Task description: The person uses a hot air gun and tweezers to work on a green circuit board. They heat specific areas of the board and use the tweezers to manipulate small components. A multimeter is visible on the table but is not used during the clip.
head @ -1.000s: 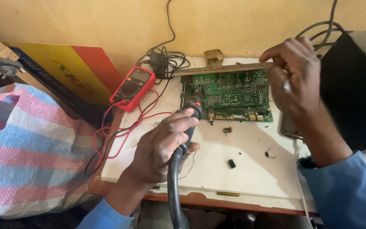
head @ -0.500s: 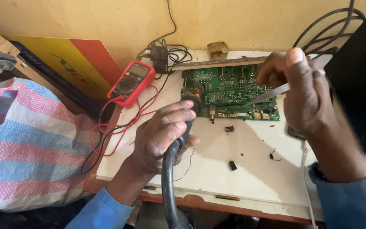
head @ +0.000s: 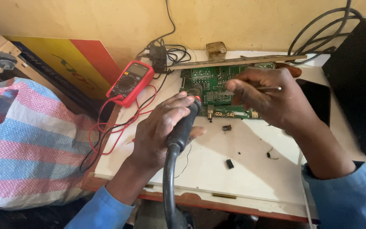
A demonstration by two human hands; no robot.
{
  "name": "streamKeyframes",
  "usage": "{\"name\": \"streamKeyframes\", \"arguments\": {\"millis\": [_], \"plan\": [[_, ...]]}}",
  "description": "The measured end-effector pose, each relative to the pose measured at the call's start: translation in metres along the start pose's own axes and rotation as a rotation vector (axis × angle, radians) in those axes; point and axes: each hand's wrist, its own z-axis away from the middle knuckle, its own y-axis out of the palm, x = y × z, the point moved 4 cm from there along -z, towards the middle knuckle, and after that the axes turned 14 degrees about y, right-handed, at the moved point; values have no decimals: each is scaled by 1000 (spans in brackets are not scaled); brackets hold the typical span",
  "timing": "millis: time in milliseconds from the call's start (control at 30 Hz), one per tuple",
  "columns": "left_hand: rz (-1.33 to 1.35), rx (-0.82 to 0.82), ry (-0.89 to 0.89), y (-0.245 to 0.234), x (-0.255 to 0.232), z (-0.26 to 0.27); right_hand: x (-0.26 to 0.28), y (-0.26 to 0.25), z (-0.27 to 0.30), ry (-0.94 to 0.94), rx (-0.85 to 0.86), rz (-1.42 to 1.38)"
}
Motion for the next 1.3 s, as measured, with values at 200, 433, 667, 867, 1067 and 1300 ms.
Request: {"name": "streamKeyframes", "arguments": {"millis": [200,433,667,867,1067,1300], "plan": [[81,-108,-39,1,15,22,-7,5,-4,151,36,-51],[81,-185,47,-12,11,-3,-15,5,-5,226,63,-16],[51,-207,85,-10,20,-16,-17,5,-4,107,45,-64],[115,-305,81,-3,22,-22,-23,14,-6,-22,50,12],[126,-314,84,2,26,-28,-19,7,-5,-144,-44,60],[116,-295,102,6,28,-37,-20,8,-5,-94,-36,-51]]}}
